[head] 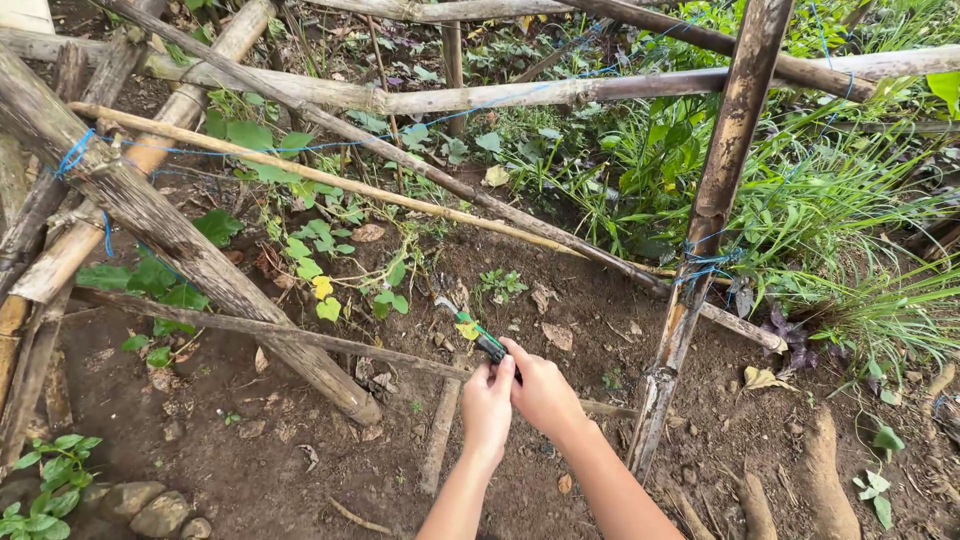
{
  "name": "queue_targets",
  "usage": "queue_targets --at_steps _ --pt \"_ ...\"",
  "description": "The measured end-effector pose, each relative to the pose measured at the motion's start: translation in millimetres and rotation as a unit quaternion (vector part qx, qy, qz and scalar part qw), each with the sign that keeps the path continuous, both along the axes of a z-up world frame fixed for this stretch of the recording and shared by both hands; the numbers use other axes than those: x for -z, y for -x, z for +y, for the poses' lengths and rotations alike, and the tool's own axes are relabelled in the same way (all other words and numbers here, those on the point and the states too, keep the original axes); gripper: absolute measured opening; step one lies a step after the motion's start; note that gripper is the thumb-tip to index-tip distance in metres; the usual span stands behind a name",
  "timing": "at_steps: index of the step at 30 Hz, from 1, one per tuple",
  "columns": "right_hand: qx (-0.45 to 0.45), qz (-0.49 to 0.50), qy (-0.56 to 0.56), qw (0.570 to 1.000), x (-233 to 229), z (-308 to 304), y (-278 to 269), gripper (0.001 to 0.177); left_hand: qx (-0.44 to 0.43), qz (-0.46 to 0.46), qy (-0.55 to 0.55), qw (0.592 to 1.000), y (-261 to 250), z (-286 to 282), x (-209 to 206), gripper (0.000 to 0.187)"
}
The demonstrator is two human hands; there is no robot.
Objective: The person waters various plants in a garden using a hose with a spray nozzle. They move around the garden, watering different plants and areas, including those near a wooden fence and a small structure.
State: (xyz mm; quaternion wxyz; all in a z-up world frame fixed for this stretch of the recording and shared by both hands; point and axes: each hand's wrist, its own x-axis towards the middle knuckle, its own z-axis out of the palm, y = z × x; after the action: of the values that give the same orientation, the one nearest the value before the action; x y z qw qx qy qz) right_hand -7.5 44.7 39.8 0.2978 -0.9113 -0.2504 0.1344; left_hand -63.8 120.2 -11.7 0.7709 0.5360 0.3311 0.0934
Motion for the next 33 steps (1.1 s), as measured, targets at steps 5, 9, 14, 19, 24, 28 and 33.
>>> queue_targets --at_steps 5,9,14,19,24,28,33 --pt "0.022 0.023 0.025 0.999 -5.6 0.7 0.0 0.05 0.005 0.007 0.002 1.0 -1.8 -0.4 -4.2 0.037" --pt "0.005 -0.008 0.015 1.0 -8.5 1.7 -2.5 0.049 -0.007 -0.016 0.004 1.0 -5.2 1.7 -10.4 0.035" --pt "0.003 -0.021 0.015 1.0 -8.2 1.2 -5.5 0.048 -0.001 0.024 -0.033 0.999 -7.9 2.8 -20.1 0.033" --pt "0.005 -0.021 0.014 1.0 -9.5 -4.8 -5.9 0.05 0.004 0.027 -0.038 0.999 -8.6 -3.7 -21.4 0.032" --pt "0.006 -0.018 0.034 0.999 -10.5 -9.4 -4.0 0.049 0.017 0.035 -0.042 0.998 -7.8 -8.1 -17.2 0.034" --pt "0.0 -0.014 0.032 0.999 -12.3 -10.2 -2.5 0.05 0.016 0.048 -0.043 0.998 -7.8 -9.6 -16.4 0.033" --pt "-0.004 0.001 0.045 0.999 -14.5 -3.5 -0.8 0.051 -0.011 0.016 -0.037 0.999 -4.5 -6.0 -14.6 0.034"
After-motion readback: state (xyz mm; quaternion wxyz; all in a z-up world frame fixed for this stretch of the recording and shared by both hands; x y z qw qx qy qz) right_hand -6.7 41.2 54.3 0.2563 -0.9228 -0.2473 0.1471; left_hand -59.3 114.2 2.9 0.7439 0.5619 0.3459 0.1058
